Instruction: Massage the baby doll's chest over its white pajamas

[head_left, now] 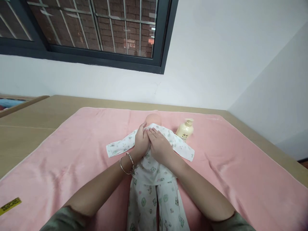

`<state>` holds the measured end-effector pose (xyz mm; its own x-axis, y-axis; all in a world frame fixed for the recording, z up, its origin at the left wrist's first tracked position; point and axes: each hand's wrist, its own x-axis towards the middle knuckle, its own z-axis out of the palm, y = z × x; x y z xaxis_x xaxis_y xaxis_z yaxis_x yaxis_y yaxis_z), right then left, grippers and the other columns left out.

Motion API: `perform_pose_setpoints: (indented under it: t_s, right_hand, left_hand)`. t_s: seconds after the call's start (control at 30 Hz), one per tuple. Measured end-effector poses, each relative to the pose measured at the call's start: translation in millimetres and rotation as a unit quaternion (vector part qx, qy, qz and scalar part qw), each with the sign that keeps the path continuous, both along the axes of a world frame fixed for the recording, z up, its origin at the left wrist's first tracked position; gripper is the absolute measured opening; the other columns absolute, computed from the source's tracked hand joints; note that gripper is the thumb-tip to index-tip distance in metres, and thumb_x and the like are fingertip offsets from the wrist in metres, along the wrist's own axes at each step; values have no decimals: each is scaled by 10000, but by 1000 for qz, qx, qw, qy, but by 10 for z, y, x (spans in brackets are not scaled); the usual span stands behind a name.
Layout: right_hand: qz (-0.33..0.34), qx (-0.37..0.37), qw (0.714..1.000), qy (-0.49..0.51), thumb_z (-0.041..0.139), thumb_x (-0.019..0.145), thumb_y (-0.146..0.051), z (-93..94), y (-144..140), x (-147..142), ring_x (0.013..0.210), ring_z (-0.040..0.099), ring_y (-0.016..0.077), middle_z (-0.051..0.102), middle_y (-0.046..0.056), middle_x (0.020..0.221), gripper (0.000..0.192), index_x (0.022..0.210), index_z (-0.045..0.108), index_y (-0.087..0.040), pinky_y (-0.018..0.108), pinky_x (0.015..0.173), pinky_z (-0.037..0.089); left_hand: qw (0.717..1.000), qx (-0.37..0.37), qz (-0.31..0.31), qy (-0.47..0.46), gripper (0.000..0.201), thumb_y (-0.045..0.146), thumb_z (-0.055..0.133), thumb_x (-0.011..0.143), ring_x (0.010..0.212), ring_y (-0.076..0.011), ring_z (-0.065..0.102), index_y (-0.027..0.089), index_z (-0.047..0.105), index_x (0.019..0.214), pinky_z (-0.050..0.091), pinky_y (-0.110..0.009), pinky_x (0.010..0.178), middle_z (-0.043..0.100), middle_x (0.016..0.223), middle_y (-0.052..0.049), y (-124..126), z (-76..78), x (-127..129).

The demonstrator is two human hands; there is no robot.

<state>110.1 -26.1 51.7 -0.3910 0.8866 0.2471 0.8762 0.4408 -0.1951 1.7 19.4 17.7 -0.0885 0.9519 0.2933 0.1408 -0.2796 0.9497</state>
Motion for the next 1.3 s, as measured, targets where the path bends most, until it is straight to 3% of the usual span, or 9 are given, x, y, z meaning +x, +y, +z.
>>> perform_pose_setpoints:
  t_s: [0.27,0.4,0.5,0.7,0.87,1.13,1.3]
  right_hand:
    - [-22,-32,999,30,322,1052,-288,-97,291,207,1554,264,289,400,115,1624,514,1519,478,-139,527,1266,222]
    - [-89,-38,995,29,373,1045,-348,-106,296,211,1535,303,332,345,172,1642,554,1538,440,-104,521,1243,267]
    - [-115,-24,993,-11,387,1036,-336,-138,190,124,1544,257,382,317,202,1648,582,1565,389,-93,578,1234,247]
    - [-74,-65,995,-5,373,1044,-386,-74,136,138,1554,207,409,272,186,1668,591,1579,370,-135,633,1215,247]
    - [-59,-105,992,49,292,1074,-439,53,220,275,1531,303,360,388,152,1626,551,1521,475,-173,552,1208,315]
    - [-121,16,991,48,406,1023,-305,-271,227,109,1538,272,362,338,224,1634,565,1533,429,-63,548,1248,209]
    - [-128,19,990,62,415,1017,-303,-284,302,102,1518,319,349,384,215,1613,551,1516,460,-74,533,1241,234]
  left_hand:
    - [997,43,3,66,392,279,418,977,1307,-292,585,150,589,1305,439,-503,1146,651,1359,-168,55,-128,21]
    - [994,55,-16,93,361,287,443,963,1272,-294,601,160,622,1249,422,-514,1147,682,1302,-153,76,-146,26]
    - [997,40,-19,66,346,297,468,951,1262,-282,609,169,630,1228,439,-489,1134,680,1306,-146,97,-150,7]
    - [999,22,-20,26,309,330,455,964,1220,-261,633,198,650,1164,471,-466,1113,705,1258,-114,129,-138,-17]
    - [997,32,-3,63,346,285,387,972,1213,-264,631,180,641,1183,476,-475,1106,695,1258,-125,124,-162,7]
    - [992,34,30,115,361,215,410,908,1191,-284,627,186,660,1167,471,-505,1103,703,1212,-124,187,-230,15]
    - [992,47,21,114,356,188,437,870,1193,-286,626,199,664,1144,460,-508,1113,708,1203,-114,295,-226,-1]
